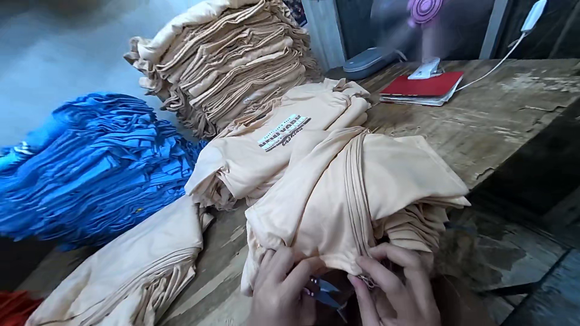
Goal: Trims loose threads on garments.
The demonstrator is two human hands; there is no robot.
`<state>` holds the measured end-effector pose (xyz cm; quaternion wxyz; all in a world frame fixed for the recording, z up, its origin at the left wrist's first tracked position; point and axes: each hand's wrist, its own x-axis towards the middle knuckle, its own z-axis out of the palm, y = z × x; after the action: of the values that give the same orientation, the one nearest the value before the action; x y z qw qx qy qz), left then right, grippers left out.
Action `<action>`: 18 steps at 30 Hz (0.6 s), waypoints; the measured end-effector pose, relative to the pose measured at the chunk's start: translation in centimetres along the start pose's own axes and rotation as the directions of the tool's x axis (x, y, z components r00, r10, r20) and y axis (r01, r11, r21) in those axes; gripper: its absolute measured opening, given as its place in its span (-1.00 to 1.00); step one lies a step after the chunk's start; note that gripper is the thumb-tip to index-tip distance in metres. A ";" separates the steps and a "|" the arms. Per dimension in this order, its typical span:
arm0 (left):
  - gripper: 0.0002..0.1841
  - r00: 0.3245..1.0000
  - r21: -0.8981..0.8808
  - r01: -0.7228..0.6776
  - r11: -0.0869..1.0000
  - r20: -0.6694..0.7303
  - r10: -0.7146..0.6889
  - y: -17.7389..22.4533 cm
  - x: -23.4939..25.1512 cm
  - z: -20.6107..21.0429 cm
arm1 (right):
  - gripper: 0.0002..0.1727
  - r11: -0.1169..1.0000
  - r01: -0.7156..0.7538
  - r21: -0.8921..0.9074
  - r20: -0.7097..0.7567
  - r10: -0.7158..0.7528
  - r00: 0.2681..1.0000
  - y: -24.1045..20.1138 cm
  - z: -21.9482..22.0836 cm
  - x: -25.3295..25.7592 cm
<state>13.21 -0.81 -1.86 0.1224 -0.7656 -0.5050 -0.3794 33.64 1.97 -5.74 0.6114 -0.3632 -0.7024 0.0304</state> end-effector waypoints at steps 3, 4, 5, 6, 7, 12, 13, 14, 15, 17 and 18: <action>-0.93 0.998 -0.290 0.060 0.955 0.003 -0.062 0.0 0.6 -1.3 | -0.64 0.997 0.072 -0.002 0.002 -0.072 0.997 0.4 0.2 0.5; -0.94 0.996 -0.389 0.087 0.917 0.016 -0.087 0.1 0.9 -1.7 | -0.70 0.996 0.077 0.048 -0.022 -0.076 0.997 0.3 0.4 0.8; -0.93 0.993 -0.457 0.115 0.882 0.026 -0.116 0.1 1.1 -2.0 | -0.76 0.987 0.065 0.146 -0.057 -0.057 0.997 0.1 0.6 1.1; -0.92 0.988 -0.496 0.142 0.857 0.016 -0.155 0.1 1.4 -2.0 | -0.78 0.952 0.021 0.305 -0.082 0.004 0.997 -0.2 0.9 1.7; -0.92 0.980 -0.510 0.173 0.843 0.000 -0.201 0.2 1.8 -1.8 | -0.76 0.869 -0.052 0.493 -0.065 0.097 0.993 -0.5 1.2 2.5; -0.84 0.925 -0.516 0.316 0.796 -0.020 -0.380 0.9 3.2 -0.7 | -0.36 0.724 -0.109 0.681 0.073 0.081 0.994 0.4 2.0 4.1; -0.84 0.919 -0.511 0.333 0.793 -0.012 -0.394 1.0 3.4 -0.6 | -0.33 0.827 -0.055 0.560 0.073 0.018 0.997 0.4 1.8 3.7; -0.83 0.917 -0.506 0.343 0.792 -0.005 -0.400 1.0 3.4 -0.6 | -0.45 0.917 0.014 0.399 0.051 -0.037 0.998 0.5 1.5 3.2; -0.82 0.915 -0.504 0.352 0.789 0.008 -0.403 1.0 3.3 -0.6 | -0.64 0.967 0.085 0.242 -0.006 -0.086 0.996 0.7 1.1 2.3; -0.76 0.916 -0.514 0.369 0.774 0.059 -0.397 1.2 3.1 -0.9 | -0.83 0.982 0.175 0.077 -0.104 -0.166 0.981 1.9 -0.1 0.8; -0.70 0.919 -0.525 0.371 0.766 0.088 -0.386 1.3 2.9 -1.1 | -0.86 0.983 0.176 0.052 -0.121 -0.168 0.978 2.3 -0.8 0.4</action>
<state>14.44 -0.08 1.21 -0.1669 -0.6465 -0.5220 -0.5307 35.47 3.53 -6.29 0.6627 -0.2828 -0.6931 -0.0218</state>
